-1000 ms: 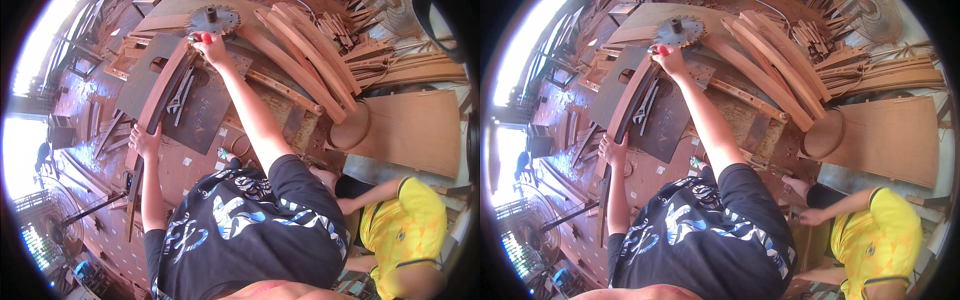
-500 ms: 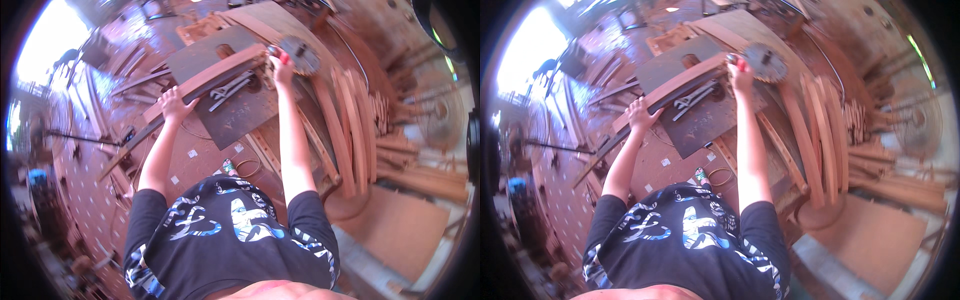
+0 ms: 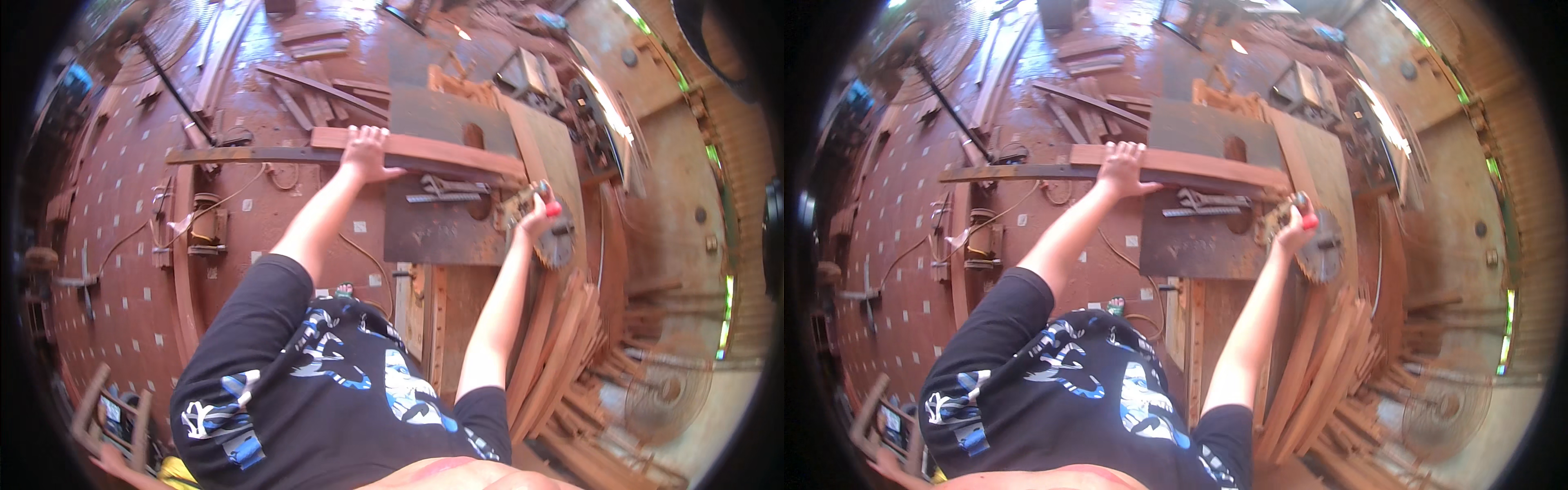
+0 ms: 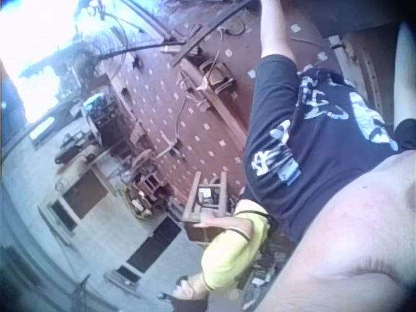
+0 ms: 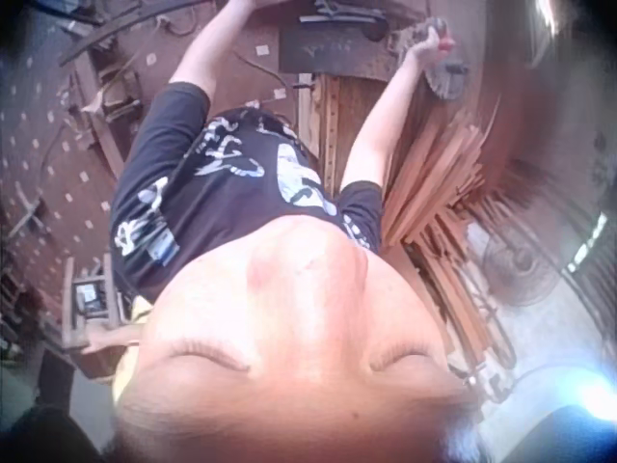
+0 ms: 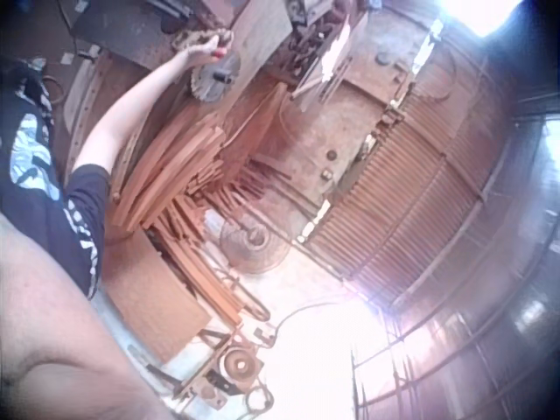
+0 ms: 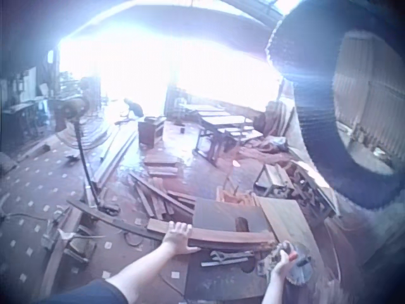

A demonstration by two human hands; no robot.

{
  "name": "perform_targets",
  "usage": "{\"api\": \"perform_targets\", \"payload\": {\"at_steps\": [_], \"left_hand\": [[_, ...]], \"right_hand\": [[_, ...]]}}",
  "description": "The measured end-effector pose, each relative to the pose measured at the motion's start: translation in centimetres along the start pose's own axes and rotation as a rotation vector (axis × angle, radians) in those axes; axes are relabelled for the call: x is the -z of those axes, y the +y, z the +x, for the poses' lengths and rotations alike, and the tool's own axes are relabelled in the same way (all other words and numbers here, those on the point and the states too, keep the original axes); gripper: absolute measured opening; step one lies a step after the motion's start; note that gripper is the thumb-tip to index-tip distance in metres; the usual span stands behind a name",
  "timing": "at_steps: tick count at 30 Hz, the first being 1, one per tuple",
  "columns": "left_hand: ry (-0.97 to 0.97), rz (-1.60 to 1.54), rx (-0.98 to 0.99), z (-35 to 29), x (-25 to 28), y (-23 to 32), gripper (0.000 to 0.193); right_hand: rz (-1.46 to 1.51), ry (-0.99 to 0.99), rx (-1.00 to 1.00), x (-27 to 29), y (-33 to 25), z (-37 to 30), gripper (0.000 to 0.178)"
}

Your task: The person sands a long wooden plank on a table saw using a red sanding block. They repeatedly rub the block along the plank's surface, flip the plank, and continue sanding different sections.

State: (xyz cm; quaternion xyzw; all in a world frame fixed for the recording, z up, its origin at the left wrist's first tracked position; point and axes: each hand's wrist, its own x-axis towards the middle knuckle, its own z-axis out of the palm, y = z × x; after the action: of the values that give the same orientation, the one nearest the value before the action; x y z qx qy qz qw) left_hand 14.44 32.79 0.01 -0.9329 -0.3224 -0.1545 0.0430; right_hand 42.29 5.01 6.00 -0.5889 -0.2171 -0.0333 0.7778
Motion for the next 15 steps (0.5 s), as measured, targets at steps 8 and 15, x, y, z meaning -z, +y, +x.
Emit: {"api": "perform_targets", "payload": {"at_steps": [8,15], "left_hand": [[-0.102,0.007,0.006,-0.1,0.5,0.0,0.113],[-0.159,-0.071,0.020,-0.2,0.8,-0.2,0.113]], "right_hand": [[-0.033,0.066,-0.006,0.8,2.0,0.4,0.040],[-0.120,0.108,-0.004,0.1,1.2,-0.3,0.034]]}}
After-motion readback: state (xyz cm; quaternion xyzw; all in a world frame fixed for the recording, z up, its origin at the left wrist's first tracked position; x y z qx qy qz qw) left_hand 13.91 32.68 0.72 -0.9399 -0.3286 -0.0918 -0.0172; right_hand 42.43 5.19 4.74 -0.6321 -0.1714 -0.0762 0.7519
